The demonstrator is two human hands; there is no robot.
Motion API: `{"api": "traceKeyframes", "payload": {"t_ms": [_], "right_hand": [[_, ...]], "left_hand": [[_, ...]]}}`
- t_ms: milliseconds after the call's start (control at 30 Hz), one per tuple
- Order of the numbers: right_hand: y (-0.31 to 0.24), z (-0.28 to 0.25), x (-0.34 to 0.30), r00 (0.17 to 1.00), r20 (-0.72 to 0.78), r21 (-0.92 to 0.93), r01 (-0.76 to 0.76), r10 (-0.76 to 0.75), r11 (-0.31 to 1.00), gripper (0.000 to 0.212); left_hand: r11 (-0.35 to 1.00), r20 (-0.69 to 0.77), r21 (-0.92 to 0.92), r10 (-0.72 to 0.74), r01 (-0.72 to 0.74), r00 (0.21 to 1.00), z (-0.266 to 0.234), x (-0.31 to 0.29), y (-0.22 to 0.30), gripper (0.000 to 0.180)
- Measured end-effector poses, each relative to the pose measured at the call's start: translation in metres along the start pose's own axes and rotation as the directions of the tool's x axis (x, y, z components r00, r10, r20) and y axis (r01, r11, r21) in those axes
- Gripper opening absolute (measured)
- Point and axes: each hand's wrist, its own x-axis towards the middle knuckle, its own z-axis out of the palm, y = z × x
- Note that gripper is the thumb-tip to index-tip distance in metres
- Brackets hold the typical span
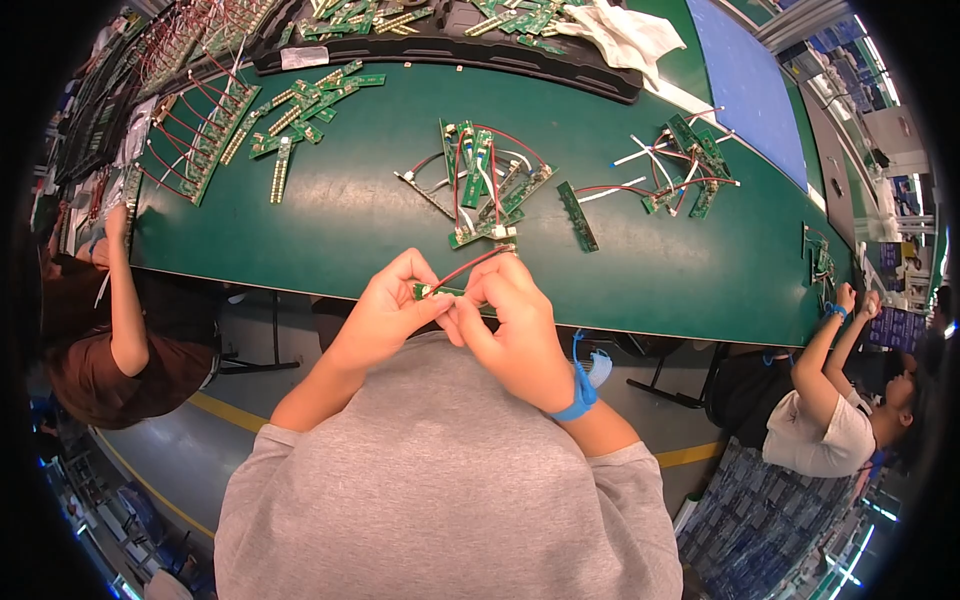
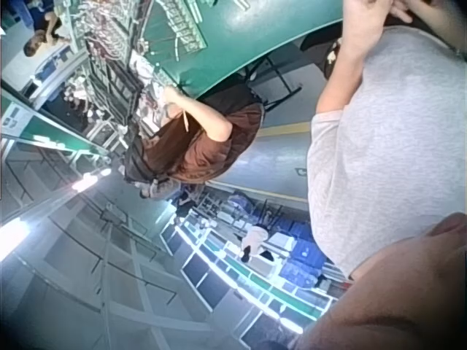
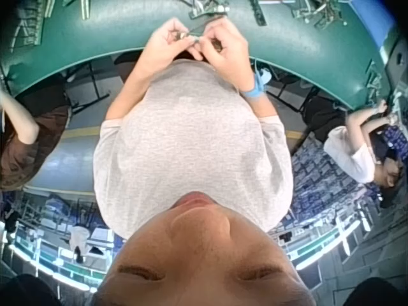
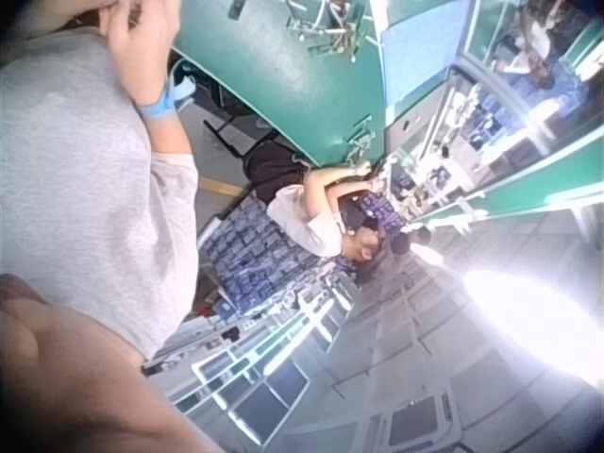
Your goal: The person connects wires to circuit boards by hand and sets the assembled circuit boards on the table.
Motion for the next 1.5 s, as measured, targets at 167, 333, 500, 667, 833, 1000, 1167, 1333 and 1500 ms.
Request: {"api": "traceKeyframes", "payload": {"t_ms": [167, 333, 500, 667, 833, 1000, 1167, 1333, 1500], "right_hand": [[-0.009, 0.001, 0.005, 0.985, -0.065, -0.122, 0.151, -0.160, 0.981, 0.012], [0.005, -0.003, 0.036, 0.909, -0.096, -0.476, 0.316, -0.405, 0.821, 0.016], [-0.004, -0.017, 0.060, 0.958, -0.197, -0.557, 0.064, -0.207, 0.828, 0.031], [0.022, -0.005, 0.084, 0.995, -0.080, -0.768, -0.028, -0.052, 0.639, 0.080], [0.031, 0.018, 0.075, 0.995, 0.097, -0.742, 0.079, -0.010, 0.665, 0.075], [0.039, -0.015, 0.034, 0.997, 0.070, -0.709, 0.077, -0.038, 0.701, 0.064], [0.059, -0.099, -0.024, 0.999, 0.017, -0.715, -0.018, 0.042, 0.699, 0.065], [0.073, -0.160, -0.053, 0.982, -0.131, -0.794, -0.184, 0.133, 0.579, 0.068], [0.082, -0.179, -0.048, 0.984, -0.119, -0.724, -0.176, 0.131, 0.667, 0.077]], "left_hand": [[0.990, -0.051, 0.095, 0.114, -0.109, 0.992, 0.008, 0.000, 0.011, 0.012], [0.529, -0.116, 0.835, 0.438, -0.152, 0.891, -0.003, 0.021, 0.037, 0.038], [0.398, -0.274, 0.917, 0.613, 0.010, 0.741, -0.043, 0.016, 0.025, 0.043], [0.330, -0.304, 0.939, 0.661, 0.097, 0.686, -0.058, 0.015, 0.008, 0.039], [0.289, -0.274, 0.952, 0.654, 0.103, 0.705, -0.059, 0.013, 0.009, 0.040], [0.307, -0.270, 0.948, 0.651, 0.079, 0.710, -0.065, 0.010, 0.007, 0.037], [0.303, -0.262, 0.950, 0.642, 0.075, 0.721, -0.058, 0.008, 0.010, 0.034], [0.227, -0.229, 0.968, 0.634, 0.105, 0.739, -0.053, 0.011, 0.011, 0.032], [0.204, -0.216, 0.973, 0.631, 0.109, 0.745, -0.052, 0.013, 0.012, 0.032]]}}
